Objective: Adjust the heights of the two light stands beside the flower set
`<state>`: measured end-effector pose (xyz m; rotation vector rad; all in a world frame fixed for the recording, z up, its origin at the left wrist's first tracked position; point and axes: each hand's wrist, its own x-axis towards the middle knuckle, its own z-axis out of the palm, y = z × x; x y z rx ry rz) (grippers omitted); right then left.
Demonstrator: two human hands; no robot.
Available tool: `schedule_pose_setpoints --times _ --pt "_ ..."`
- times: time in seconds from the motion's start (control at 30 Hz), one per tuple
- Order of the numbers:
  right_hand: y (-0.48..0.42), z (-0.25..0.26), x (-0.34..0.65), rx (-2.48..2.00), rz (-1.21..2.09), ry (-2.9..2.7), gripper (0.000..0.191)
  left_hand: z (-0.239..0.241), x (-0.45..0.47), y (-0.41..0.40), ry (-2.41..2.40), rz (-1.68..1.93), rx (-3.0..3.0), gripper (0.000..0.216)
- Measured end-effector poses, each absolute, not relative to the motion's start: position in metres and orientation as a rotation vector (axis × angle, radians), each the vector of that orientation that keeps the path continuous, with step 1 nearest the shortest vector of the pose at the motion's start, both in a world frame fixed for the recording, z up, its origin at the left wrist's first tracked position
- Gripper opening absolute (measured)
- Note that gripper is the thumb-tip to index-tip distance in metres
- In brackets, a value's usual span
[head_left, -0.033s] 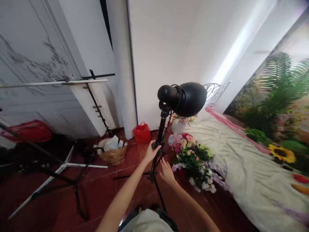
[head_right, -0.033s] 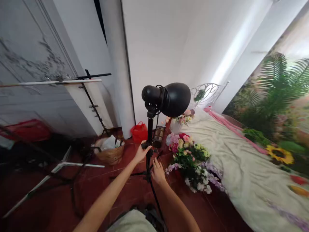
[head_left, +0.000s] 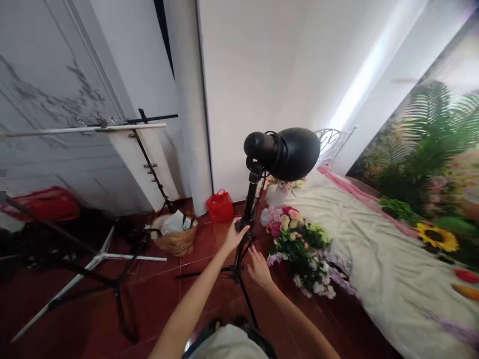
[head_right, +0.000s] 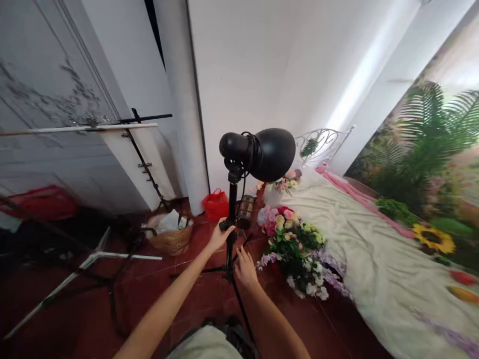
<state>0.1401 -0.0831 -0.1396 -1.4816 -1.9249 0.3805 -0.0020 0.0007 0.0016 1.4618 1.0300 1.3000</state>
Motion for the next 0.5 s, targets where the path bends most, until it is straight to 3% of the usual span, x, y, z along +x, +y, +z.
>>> schedule_pose_setpoints --times 0.33,0.5 --pt "-0.038 -0.008 0.101 -1.221 0.559 -1.438 0.075 -0.044 -0.014 0.021 0.910 1.135 1.459 0.043" --pt "-0.004 0.001 0.076 -1.273 0.615 -1.279 0.048 -0.058 0.001 0.030 0.904 1.135 1.408 0.039"
